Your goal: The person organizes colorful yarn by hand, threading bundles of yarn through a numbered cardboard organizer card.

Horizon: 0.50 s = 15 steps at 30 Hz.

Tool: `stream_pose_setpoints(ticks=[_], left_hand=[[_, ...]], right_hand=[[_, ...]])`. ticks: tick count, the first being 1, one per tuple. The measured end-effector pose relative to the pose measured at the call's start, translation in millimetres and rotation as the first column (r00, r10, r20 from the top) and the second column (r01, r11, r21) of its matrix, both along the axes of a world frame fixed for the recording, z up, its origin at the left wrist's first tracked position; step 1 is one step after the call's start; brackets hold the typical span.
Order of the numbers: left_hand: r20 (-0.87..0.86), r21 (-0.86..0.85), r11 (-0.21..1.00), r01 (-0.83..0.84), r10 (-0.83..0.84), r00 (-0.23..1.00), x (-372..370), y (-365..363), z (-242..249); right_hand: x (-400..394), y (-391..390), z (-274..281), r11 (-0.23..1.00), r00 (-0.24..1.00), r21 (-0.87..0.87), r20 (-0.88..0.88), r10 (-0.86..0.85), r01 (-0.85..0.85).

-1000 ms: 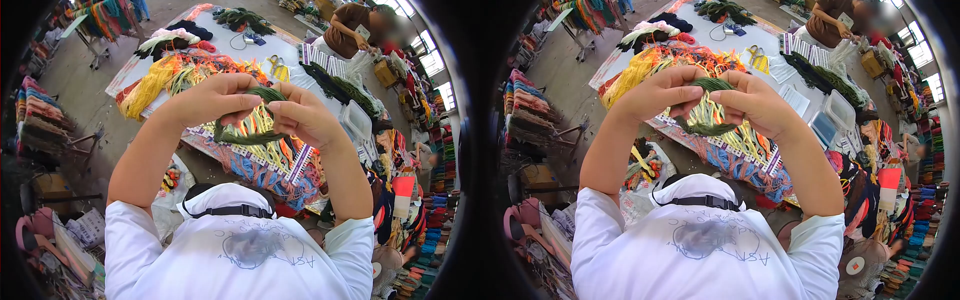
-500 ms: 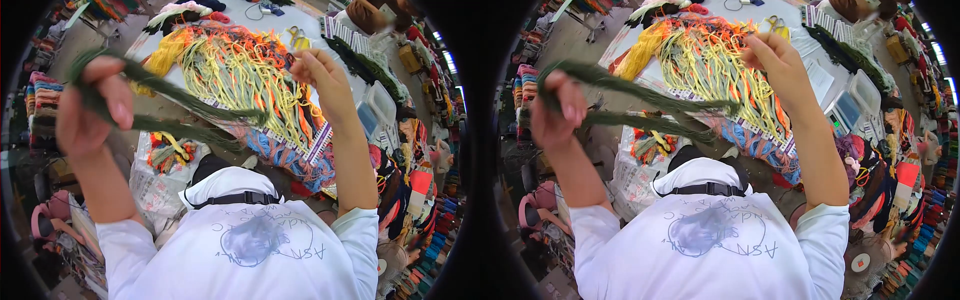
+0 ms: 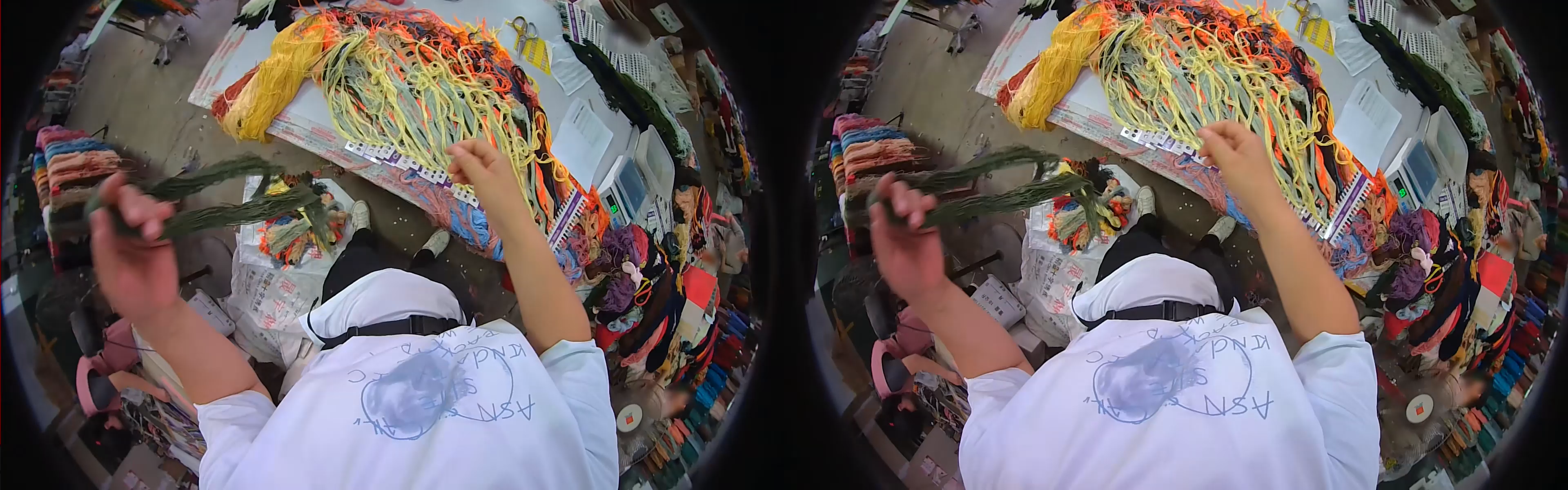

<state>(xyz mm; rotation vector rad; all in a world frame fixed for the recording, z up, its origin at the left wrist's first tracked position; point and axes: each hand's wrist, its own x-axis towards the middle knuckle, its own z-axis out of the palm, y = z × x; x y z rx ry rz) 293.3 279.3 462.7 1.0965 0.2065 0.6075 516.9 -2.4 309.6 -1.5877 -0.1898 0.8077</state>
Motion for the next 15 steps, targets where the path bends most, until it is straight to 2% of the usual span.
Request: stream_pose_setpoints(ticks=[1, 2, 3, 4, 5, 6, 8, 9, 10, 11, 12, 15], left_hand=[[-0.151, -0.072, 0.996, -0.043, 0.031, 0.988, 9.9, 2.8, -14.8], [-0.159, -0.172, 0.983, 0.062, -0.09, 0.983, 19.2, 9.5, -42.9], [-0.284, -0.245, 0.969, 0.022, -0.093, 0.954, 25.9, 3.4, -68.2], [-0.36, -0.364, 0.931, 0.008, -0.148, 0.921, 36.3, -5.3, -91.7], [-0.371, -0.433, 0.901, 0.004, -0.183, 0.911, 50.2, -18.1, -109.2], [-0.4, -0.49, 0.872, -0.011, -0.214, 0.891, 59.4, -27.3, -118.2], [-0.293, -0.51, 0.835, 0.204, -0.392, 0.872, 68.4, -31.2, -124.0], [-0.287, -0.506, 0.831, 0.23, -0.414, 0.864, 69.7, -29.2, -128.1], [-0.271, -0.515, 0.819, 0.253, -0.435, 0.859, 72.4, -26.7, -131.3], [-0.269, -0.542, 0.798, 0.263, -0.462, 0.845, 74.3, -24.2, -133.1], [-0.272, -0.569, 0.778, 0.268, -0.485, 0.831, 75.5, -21.8, -135.7], [-0.291, -0.57, 0.774, 0.275, -0.503, 0.814, 80.2, -13.6, -147.8]], right_hand=[[-11.6, 20.0, 5.2, 1.0, 1.0, -0.022, 0.029, 0.01, -0.01], [-22.0, 37.5, -8.3, 0.999, 0.999, 0.019, -0.017, 0.049, -0.049], [-40.0, 59.7, -7.7, 0.993, 0.99, -0.008, 0.074, 0.117, -0.117], [-56.2, 81.4, 10.9, 0.995, 0.972, 0.003, 0.214, 0.1, -0.103], [-63.5, 99.7, 5.5, 0.984, 0.917, 0.098, 0.387, 0.099, -0.147], [-70.1, 112.4, 15.9, 0.98, 0.931, 0.093, 0.339, 0.134, -0.175], [-78.0, 128.3, 16.3, 0.988, 0.91, 0.006, 0.391, 0.139, -0.153], [-80.6, 129.8, 14.2, 0.993, 0.909, -0.015, 0.401, 0.117, -0.121], [-80.7, 131.1, 10.7, 0.995, 0.941, 0.054, 0.334, 0.06, -0.082], [-79.2, 133.4, 12.7, 0.991, 0.964, 0.127, 0.265, 0.012, -0.047], [-77.8, 130.3, 20.8, 0.995, 0.992, 0.086, 0.12, 0.039, -0.05], [-76.0, 132.5, 15.1, 0.994, 0.992, 0.105, 0.12, -0.027, 0.014]])
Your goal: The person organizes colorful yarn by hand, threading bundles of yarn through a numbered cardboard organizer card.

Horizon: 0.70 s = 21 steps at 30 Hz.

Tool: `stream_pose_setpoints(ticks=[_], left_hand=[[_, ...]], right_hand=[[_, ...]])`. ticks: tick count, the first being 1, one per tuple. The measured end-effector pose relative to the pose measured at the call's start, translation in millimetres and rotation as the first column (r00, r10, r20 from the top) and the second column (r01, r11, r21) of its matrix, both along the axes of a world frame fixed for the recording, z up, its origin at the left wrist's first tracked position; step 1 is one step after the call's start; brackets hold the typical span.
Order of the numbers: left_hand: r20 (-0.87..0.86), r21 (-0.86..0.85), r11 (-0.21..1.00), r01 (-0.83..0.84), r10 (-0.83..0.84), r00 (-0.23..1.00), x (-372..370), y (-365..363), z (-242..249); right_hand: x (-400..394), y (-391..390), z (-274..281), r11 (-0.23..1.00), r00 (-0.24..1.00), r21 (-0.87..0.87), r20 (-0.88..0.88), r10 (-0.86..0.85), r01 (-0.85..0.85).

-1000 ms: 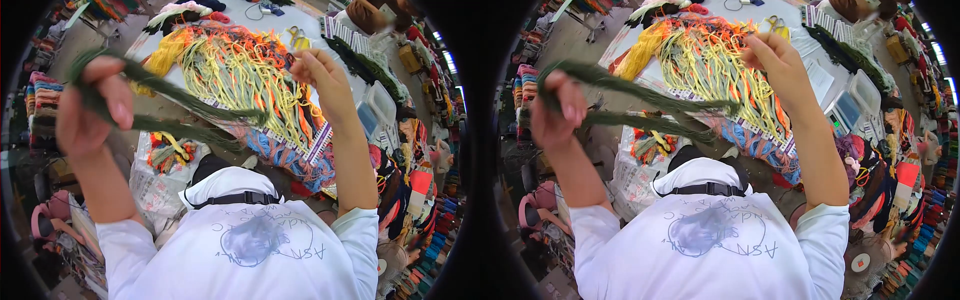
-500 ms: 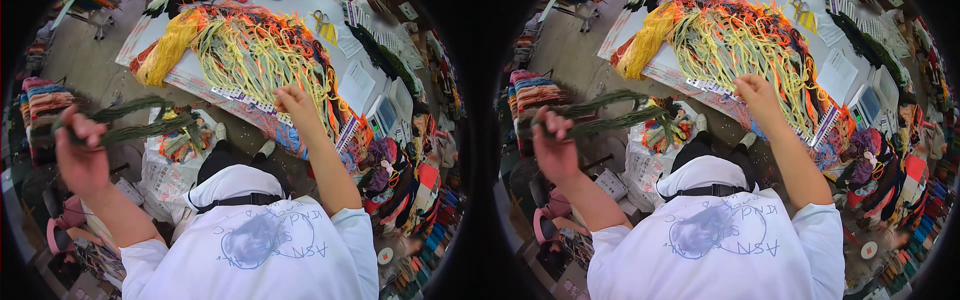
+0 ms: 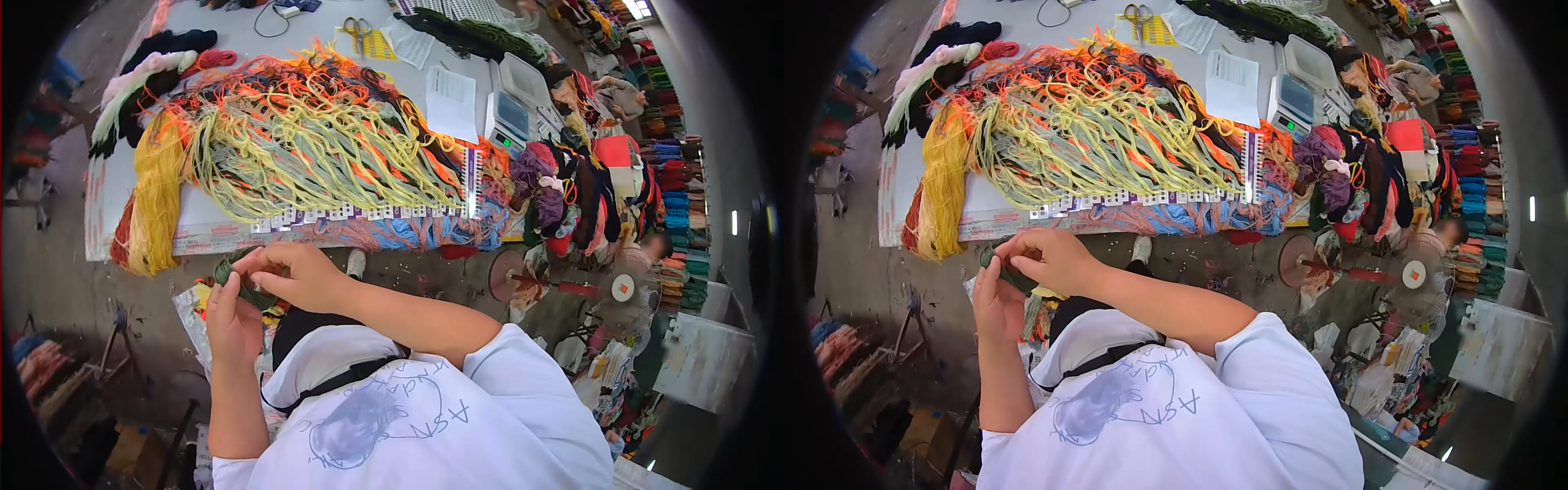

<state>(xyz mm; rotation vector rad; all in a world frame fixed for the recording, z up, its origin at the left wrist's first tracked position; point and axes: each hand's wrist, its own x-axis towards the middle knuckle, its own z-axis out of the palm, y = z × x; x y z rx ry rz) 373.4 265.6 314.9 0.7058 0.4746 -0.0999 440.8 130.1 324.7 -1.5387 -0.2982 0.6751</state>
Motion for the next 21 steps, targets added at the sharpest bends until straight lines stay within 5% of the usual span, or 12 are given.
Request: stream_pose_setpoints(ticks=[2, 3, 5, 7, 9, 16, 21], left_hand=[[-0.05, 0.049, 0.998, -0.043, 0.046, 0.998, 6.6, 8.2, -20.2], [-0.112, 0.115, 0.988, -0.107, 0.12, 0.986, 4.7, 18.2, -43.9], [-0.231, 0.182, 0.964, -0.192, 0.232, 0.945, -4.3, 42.5, -88.7], [-0.329, 0.084, 0.94, -0.33, 0.338, 0.882, -24.3, 65.6, -119.7], [-0.374, 0.07, 0.913, -0.403, 0.398, 0.837, -44.7, 77.1, -133.7], [-0.488, 0.038, 0.884, -0.466, 0.423, 0.764, -72.4, 74.5, -164.7], [-0.506, -0.004, 0.88, -0.475, 0.407, 0.76, -67.5, 72.5, -178.2]], right_hand=[[13.5, -1.5, -37.8, 0.981, 0.997, -0.183, 0.027, 0.069, -0.063], [22.0, -1.1, -68.9, 0.921, 0.973, -0.387, 0.225, 0.048, 0.044], [50.2, -3.7, -122.7, 0.859, 0.962, -0.474, 0.264, -0.071, 0.193], [81.8, -15.9, -193.0, 0.838, 0.966, -0.539, 0.251, 0.064, 0.085], [99.7, -3.7, -190.6, 0.689, 0.957, -0.725, 0.204, 0.205, 0.007], [115.6, 48.4, -277.5, 0.551, 0.619, -0.825, 0.368, 0.694, -0.127], [124.9, 65.4, -288.3, 0.411, 0.386, -0.906, 0.344, 0.856, -0.102]])
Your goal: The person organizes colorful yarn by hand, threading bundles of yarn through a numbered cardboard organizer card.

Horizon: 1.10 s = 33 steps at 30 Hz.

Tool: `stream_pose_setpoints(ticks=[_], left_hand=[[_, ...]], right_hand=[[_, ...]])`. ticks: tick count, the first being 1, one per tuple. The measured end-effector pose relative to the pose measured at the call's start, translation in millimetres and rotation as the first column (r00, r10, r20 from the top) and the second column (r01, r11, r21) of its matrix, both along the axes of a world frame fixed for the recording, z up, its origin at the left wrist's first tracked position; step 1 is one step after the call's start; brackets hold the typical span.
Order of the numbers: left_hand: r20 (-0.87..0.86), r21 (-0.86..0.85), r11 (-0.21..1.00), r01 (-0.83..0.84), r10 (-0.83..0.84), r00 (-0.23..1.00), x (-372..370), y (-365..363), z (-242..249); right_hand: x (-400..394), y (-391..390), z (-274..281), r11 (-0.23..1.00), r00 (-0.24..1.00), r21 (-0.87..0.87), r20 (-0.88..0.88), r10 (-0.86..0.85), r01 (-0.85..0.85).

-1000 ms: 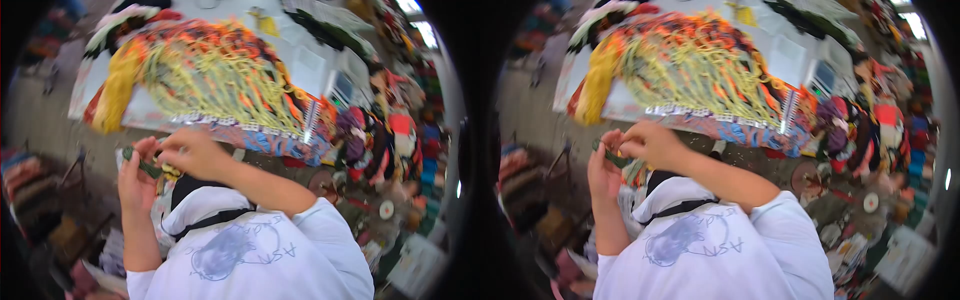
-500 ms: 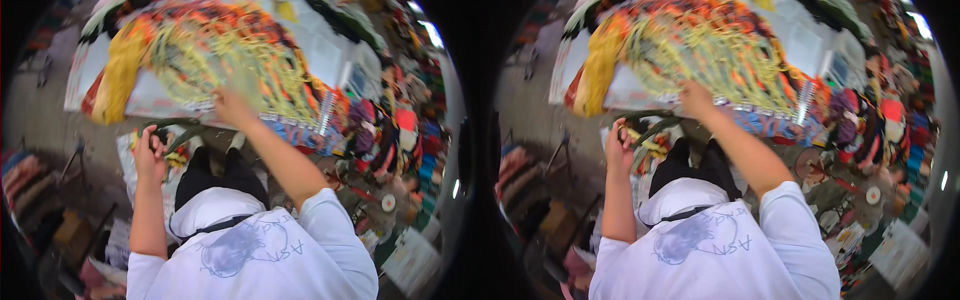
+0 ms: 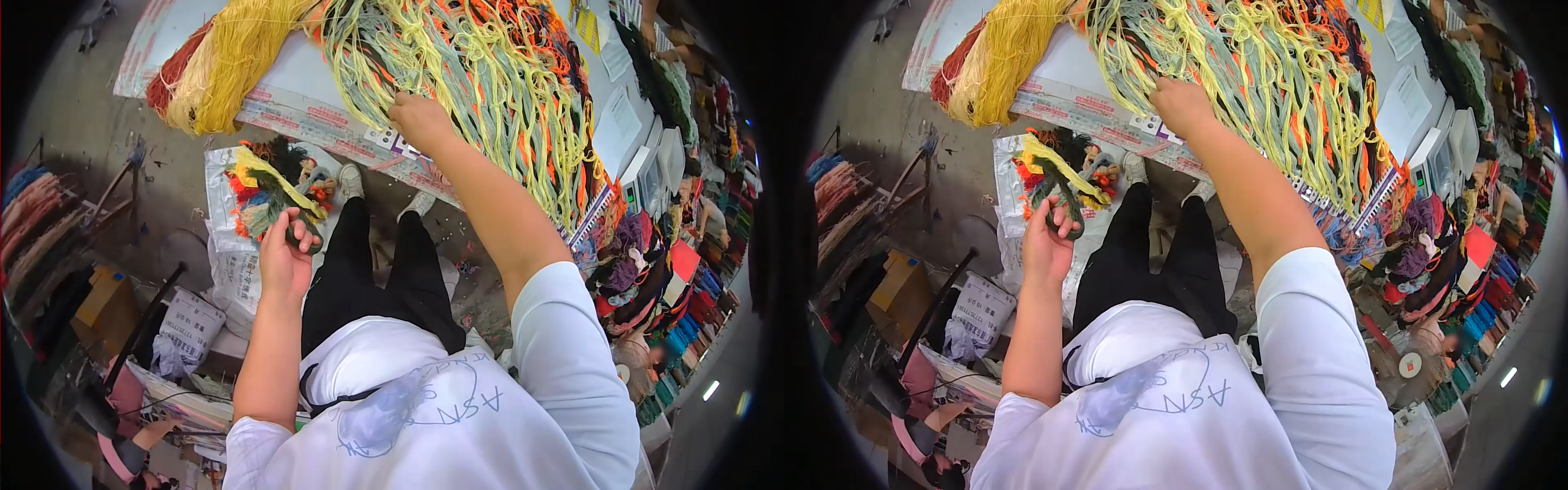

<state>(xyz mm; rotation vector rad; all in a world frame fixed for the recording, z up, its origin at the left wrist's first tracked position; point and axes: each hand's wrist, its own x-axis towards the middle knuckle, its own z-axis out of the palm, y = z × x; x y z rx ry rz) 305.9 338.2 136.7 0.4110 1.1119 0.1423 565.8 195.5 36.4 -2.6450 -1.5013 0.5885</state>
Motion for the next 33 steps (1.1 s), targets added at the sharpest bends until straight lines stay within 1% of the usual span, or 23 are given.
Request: stream_pose_setpoints(ticks=[1, 3, 5, 7, 8, 10, 11, 12, 13, 14, 16, 17, 19, 20, 22, 23, 24, 26, 27, 28, 30, 31, 33], left_hand=[[-0.003, -0.002, 1.0, -0.003, 0.003, 1.0, 1.1, 1.5, -0.7], [0.021, -0.008, 1.0, -0.013, 0.013, 1.0, 2.5, 9.2, -3.1], [0.029, 0.053, 0.999, 0.005, -0.007, 1.0, 4.9, 16.7, -3.7], [0.038, 0.062, 0.998, 0.013, -0.016, 0.999, 7.3, 21.6, -7.0], [0.03, 0.072, 0.997, 0.019, -0.022, 0.999, 9.4, 23.4, -8.6], [0.034, 0.083, 0.996, 0.033, -0.035, 0.999, 12.6, 25.9, -9.5], [0.035, 0.085, 0.996, 0.033, -0.036, 0.999, 15.1, 25.5, -10.1], [0.044, 0.087, 0.995, 0.039, -0.042, 0.998, 17.7, 24.6, -12.9], [0.051, 0.088, 0.995, 0.044, -0.049, 0.998, 21.1, 23.0, -16.6], [0.057, 0.08, 0.996, 0.044, -0.048, 0.997, 25.5, 19.8, -22.0], [0.052, 0.05, 0.997, 0.061, -0.064, 0.997, 34.0, 12.9, -37.1], [0.047, 0.017, 0.998, 0.057, -0.057, 0.997, 40.0, 9.4, -39.7], [0.053, 0.008, 0.998, 0.055, -0.056, 0.997, 47.3, 3.8, -41.2], [0.056, -0.001, 0.999, 0.048, -0.048, 0.997, 48.3, 1.1, -40.7], [0.05, 0.001, 0.999, 0.044, -0.044, 0.998, 44.0, -0.6, -38.8], [0.051, -0.003, 0.999, 0.053, -0.053, 0.997, 40.8, 0.8, -40.4], [0.056, -0.006, 0.998, 0.062, -0.062, 0.997, 38.6, 2.9, -41.8], [0.052, -0.006, 0.999, 0.051, -0.05, 0.997, 32.1, 7.7, -43.1], [0.044, -0.007, 0.999, 0.039, -0.039, 0.998, 28.7, 10.2, -43.9], [0.043, -0.006, 0.999, 0.038, -0.038, 0.998, 25.6, 13.0, -45.1], [0.043, 0.005, 1.0, 0.027, -0.027, 0.999, 24.9, 16.0, -41.9], [0.038, 0.015, 1.0, 0.02, -0.021, 0.999, 24.5, 16.8, -40.5], [0.039, 0.017, 1.0, 0.011, -0.011, 0.999, 23.9, 17.0, -38.9]], right_hand=[[3.1, -0.5, -1.1, 0.997, 0.999, 0.078, -0.032, -0.022, 0.025], [9.7, 5.9, 4.9, 0.987, 0.988, 0.126, -0.128, -0.083, 0.099], [21.5, 14.0, 18.0, 0.983, 0.986, 0.144, -0.137, -0.093, 0.112], [30.3, 21.6, 30.4, 0.992, 0.995, 0.118, -0.101, -0.022, 0.033], [30.1, 22.4, 31.3, 0.992, 0.994, 0.119, -0.103, -0.024, 0.037], [30.6, 26.2, 33.5, 0.976, 0.99, 0.184, -0.105, -0.096, 0.114], [28.5, 28.4, 35.5, 0.976, 0.99, 0.186, -0.104, -0.096, 0.114], [24.3, 30.5, 36.7, 0.912, 0.901, 0.044, -0.18, -0.394, 0.407], [21.2, 32.7, 37.4, 0.752, 0.724, -0.116, -0.208, -0.658, 0.649], [17.3, 31.9, 31.3, 0.695, 0.654, -0.243, -0.235, -0.719, 0.676], [-2.7, 36.1, 21.6, 0.632, 0.607, -0.397, -0.205, -0.768, 0.666], [-14.3, 38.0, 15.3, 0.622, 0.604, -0.369, -0.18, -0.776, 0.69], [-28.4, 40.4, 1.5, 0.642, 0.622, -0.29, -0.168, -0.764, 0.71], [-33.7, 41.1, -2.8, 0.642, 0.622, -0.208, -0.163, -0.766, 0.738], [-41.8, 41.7, -8.8, 0.603, 0.58, -0.093, -0.19, -0.792, 0.793], [-46.4, 39.9, -11.4, 0.555, 0.539, -0.008, -0.223, -0.812, 0.832], [-49.1, 37.4, -12.7, 0.555, 0.54, -0.004, -0.223, -0.812, 0.832], [-54.0, 29.7, -11.4, 0.449, 0.457, 0.116, -0.379, -0.805, 0.886], [-56.2, 26.7, -10.0, 0.422, 0.452, 0.167, -0.405, -0.795, 0.891], [-56.8, 25.1, -9.5, 0.425, 0.456, 0.169, -0.402, -0.794, 0.889], [-58.3, 23.1, -11.1, 0.299, 0.356, 0.193, -0.515, -0.78, 0.934], [-58.0, 23.1, -12.9, 0.3, 0.358, 0.195, -0.516, -0.778, 0.934], [-56.7, 25.0, -14.4, 0.16, 0.184, 0.096, -0.643, -0.743, 0.982]])
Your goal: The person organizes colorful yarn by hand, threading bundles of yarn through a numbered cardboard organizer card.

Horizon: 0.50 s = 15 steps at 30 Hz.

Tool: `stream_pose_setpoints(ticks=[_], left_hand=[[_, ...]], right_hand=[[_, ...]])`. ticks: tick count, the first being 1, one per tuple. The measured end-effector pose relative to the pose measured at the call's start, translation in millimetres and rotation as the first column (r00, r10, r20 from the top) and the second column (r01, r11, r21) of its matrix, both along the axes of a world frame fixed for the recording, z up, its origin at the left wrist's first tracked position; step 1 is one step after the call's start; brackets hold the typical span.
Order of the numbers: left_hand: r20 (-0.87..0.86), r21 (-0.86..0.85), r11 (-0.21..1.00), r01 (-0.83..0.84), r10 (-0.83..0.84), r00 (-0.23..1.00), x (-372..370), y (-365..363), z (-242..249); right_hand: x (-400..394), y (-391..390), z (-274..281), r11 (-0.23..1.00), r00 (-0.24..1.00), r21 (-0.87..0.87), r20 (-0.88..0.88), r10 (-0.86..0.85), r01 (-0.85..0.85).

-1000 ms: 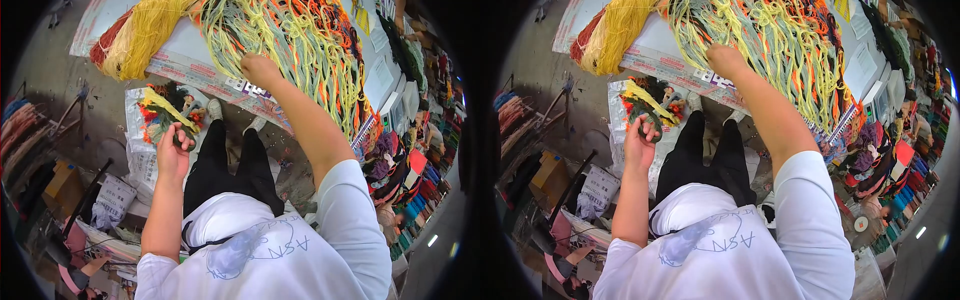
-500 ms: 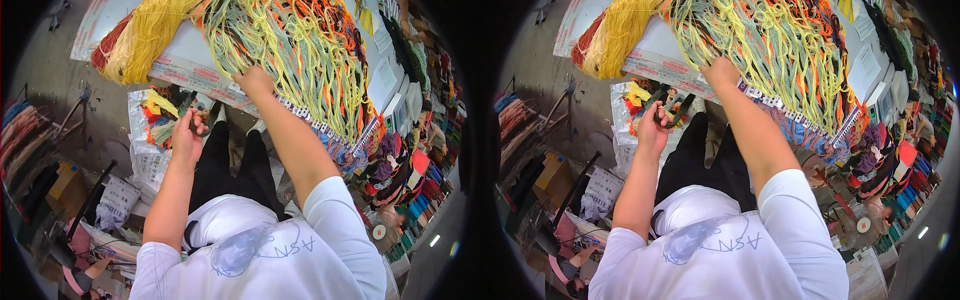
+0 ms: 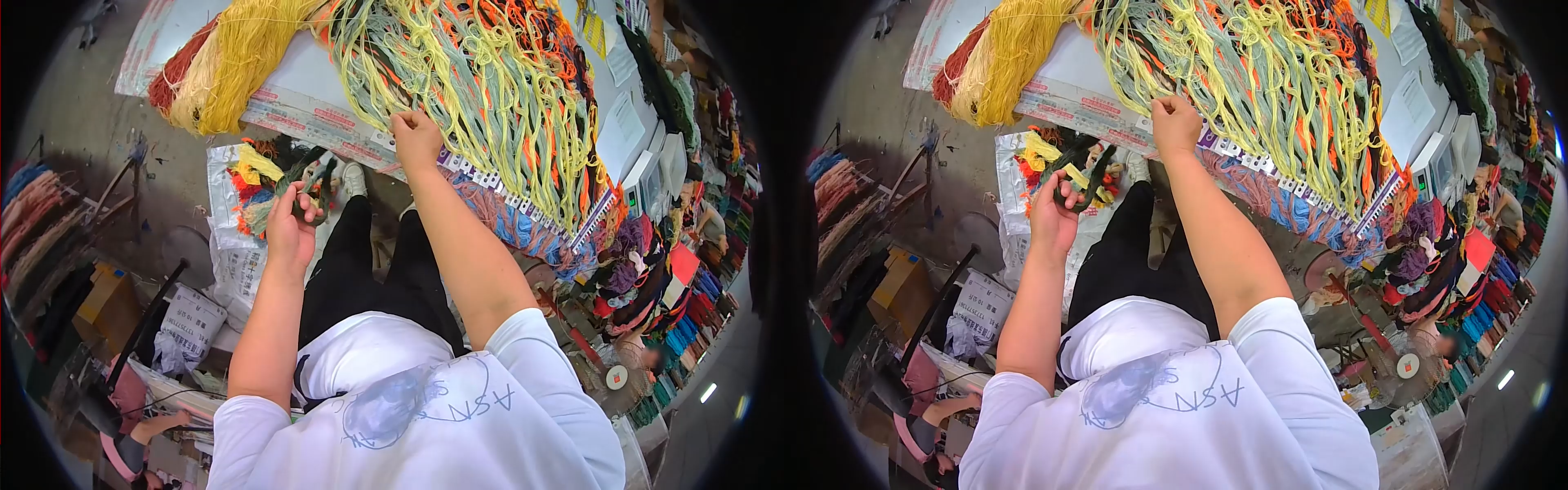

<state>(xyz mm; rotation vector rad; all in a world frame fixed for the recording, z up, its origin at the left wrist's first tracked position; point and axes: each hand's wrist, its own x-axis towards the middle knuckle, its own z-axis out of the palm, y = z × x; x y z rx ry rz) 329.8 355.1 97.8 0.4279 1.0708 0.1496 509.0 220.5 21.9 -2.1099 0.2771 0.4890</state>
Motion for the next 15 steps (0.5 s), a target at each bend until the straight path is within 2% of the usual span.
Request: stream_pose_setpoints(ticks=[4, 6, 7, 9, 10, 13, 15], left_hand=[[0.005, 0.012, 1.0, -0.007, 0.007, 1.0, -2.9, -2.3, 1.4], [0.007, 0.021, 1.0, 0.005, -0.005, 1.0, -5.3, -3.7, 2.7], [0.011, 0.027, 0.999, 0.02, -0.02, 1.0, -5.8, -4.6, 3.0], [0.005, 0.035, 0.999, 0.022, -0.022, 1.0, -8.1, -5.9, 3.8], [-0.009, 0.029, 1.0, 0.007, -0.007, 1.0, -9.3, -6.8, 4.5], [-0.02, 0.036, 0.999, -0.02, 0.021, 1.0, -12.7, -8.3, 6.1], [-0.023, 0.036, 0.999, -0.036, 0.037, 0.999, -14.4, -7.9, 6.9]], right_hand=[[9.1, 5.6, -1.8, 0.994, 0.999, -0.107, -0.008, -0.034, 0.033], [19.0, 11.5, 7.4, 0.971, 0.997, -0.241, -0.07, -0.016, -0.001], [24.5, 15.3, 11.3, 0.971, 0.998, -0.237, -0.067, -0.018, 0.001], [35.8, 25.3, 16.4, 0.919, 0.977, -0.378, -0.21, 0.033, -0.112], [38.1, 28.8, 16.7, 0.901, 0.979, -0.413, -0.2, 0.049, -0.129], [41.1, 28.2, -5.4, 0.912, 0.989, -0.399, -0.139, 0.044, -0.096], [39.8, 26.5, 4.2, 0.925, 0.991, -0.366, -0.12, 0.062, -0.103]])
